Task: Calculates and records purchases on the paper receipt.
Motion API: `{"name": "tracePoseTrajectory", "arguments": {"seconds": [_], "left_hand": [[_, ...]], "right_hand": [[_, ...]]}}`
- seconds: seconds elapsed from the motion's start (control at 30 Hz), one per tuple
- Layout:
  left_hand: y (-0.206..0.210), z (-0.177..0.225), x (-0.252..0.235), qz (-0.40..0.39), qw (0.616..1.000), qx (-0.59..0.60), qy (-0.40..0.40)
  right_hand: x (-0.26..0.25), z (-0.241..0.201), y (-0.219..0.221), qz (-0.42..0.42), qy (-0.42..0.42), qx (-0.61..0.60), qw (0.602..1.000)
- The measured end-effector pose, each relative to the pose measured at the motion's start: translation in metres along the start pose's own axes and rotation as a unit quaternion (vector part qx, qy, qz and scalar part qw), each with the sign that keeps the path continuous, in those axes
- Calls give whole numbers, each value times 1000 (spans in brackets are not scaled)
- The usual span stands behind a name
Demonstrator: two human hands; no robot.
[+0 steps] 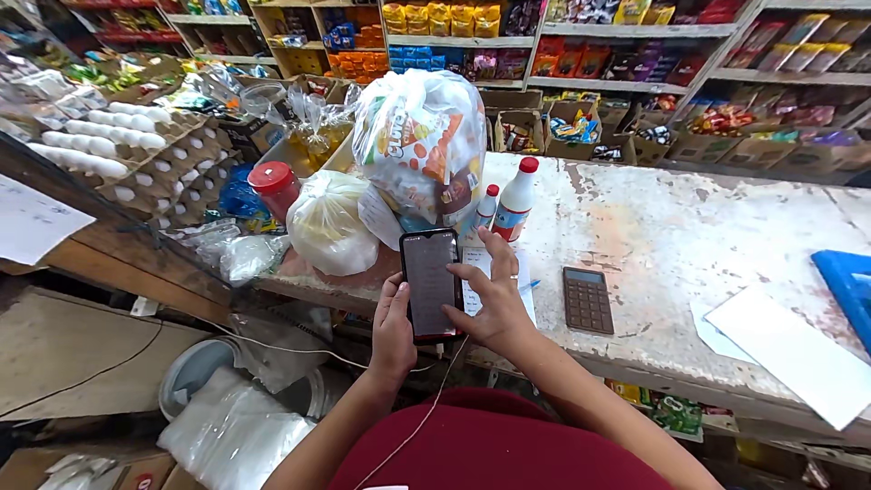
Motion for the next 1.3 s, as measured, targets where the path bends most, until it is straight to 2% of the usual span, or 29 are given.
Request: {"name": "tracePoseTrajectory", "arguments": {"seconds": [0.53,0.77,1.03,1.3], "left_hand": [[1,0,3,3,1000,-3,3],[-2,-1,2,7,1000,4,3],[-4,-1,0,12,1000,4,3],[-2,-2,-1,14,1000,12,-2]], "right_hand": [[2,-4,9,-48,10,10,999],[10,-8,6,-17,-21,-14,1000],[24,-12,12,-7,-60,53,997],[26,-14,17,-16,-65,65,996]]}}
Point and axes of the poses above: each hand's wrist, its own x-axis away from the middle knuckle, its own y-axis out of the palm, z = x × y, the point moved 8 cm from there along -x, towards the middle knuckle, and after that the axes turned 7 degrees about x, right-handed, at the moved point
